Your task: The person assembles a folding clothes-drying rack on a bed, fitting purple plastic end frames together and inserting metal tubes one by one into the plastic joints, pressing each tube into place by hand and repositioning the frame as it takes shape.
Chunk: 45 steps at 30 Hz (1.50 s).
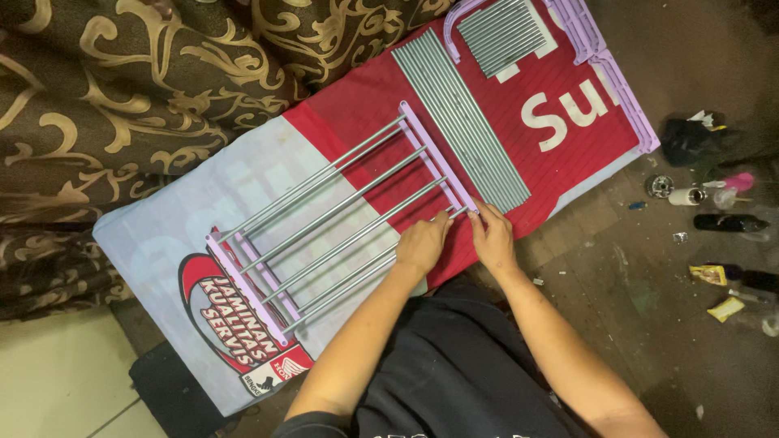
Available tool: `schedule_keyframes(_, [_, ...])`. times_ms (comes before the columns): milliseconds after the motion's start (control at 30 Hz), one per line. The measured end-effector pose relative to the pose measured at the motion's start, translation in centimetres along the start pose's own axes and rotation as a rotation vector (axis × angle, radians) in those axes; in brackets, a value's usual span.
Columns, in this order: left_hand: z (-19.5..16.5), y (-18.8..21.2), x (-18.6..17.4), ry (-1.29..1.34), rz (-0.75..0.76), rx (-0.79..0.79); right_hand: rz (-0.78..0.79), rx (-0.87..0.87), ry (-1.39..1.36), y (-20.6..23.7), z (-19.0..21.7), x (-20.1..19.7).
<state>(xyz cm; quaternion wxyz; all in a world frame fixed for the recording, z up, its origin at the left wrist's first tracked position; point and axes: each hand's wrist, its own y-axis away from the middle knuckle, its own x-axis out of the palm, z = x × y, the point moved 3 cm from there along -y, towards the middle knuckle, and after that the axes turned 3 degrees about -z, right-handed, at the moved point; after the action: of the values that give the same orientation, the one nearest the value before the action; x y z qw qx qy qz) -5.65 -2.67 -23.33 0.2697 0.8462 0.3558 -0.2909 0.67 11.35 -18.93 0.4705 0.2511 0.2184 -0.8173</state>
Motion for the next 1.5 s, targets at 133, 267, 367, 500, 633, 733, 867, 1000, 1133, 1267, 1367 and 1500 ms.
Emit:
schedule_keyframes(133, [-2.2, 0.7, -1.4, -0.126, 0.035, -0.069, -0.015, -0.017, 0.007, 0.0, -0.1, -0.1])
schedule_keyframes(267, [-1.0, 0.0, -1.3, -0.011, -0.001, 0.005, -0.004, -0.021, 0.010, 0.0, 0.1, -0.1])
schedule_keyframes(367, [1.4, -1.6, 0.3, 0.312, 0.145, 0.098, 0.008, 0.000, 0.009, 0.0, 0.4, -0.2])
schedule_keyframes(500, [2.9, -3.3, 2.6, 0.716, 0.481, -0.019, 0.024, 0.042, 0.016, 0.0, 0.5, -0.2])
schedule_keyframes(633, [2.1, -2.2, 1.7, 0.410, 0.165, 0.144, 0.000, 0.013, 0.013, -0.1, 0.6, -0.3])
schedule_keyframes(733, [-0.2, 0.1, -0.2, 0.064, 0.001, 0.054, 0.002, -0.005, 0.023, -0.2, 0.5, -0.2])
schedule_keyframes(867, [-2.6, 1.0, -2.0, -0.104, -0.015, -0.058, 0.006, 0.020, 0.054, -0.1, 0.4, -0.1])
schedule_keyframes(1000, [-1.6, 0.5, -1.6, 0.049, -0.026, 0.037, 0.001, 0.027, 0.061, -0.1, 0.4, -0.2])
schedule_keyframes(1133, [1.3, -1.9, 0.3, 0.393, 0.125, 0.207, 0.007, 0.004, 0.071, -0.2, 0.8, -0.3])
schedule_keyframes(1267, [3.4, -3.0, 2.9, 0.861, 0.647, -0.193, 0.012, 0.024, 0.065, -0.2, 1.0, -0.2])
schedule_keyframes(1367, [2.9, -3.1, 2.9, 0.789, 0.534, -0.072, 0.003, 0.024, 0.066, -0.2, 1.0, -0.3])
schedule_keyframes(1500, [0.5, -0.7, -0.3, 0.246, 0.051, 0.139, -0.022, 0.010, 0.079, -0.1, 0.8, -0.3])
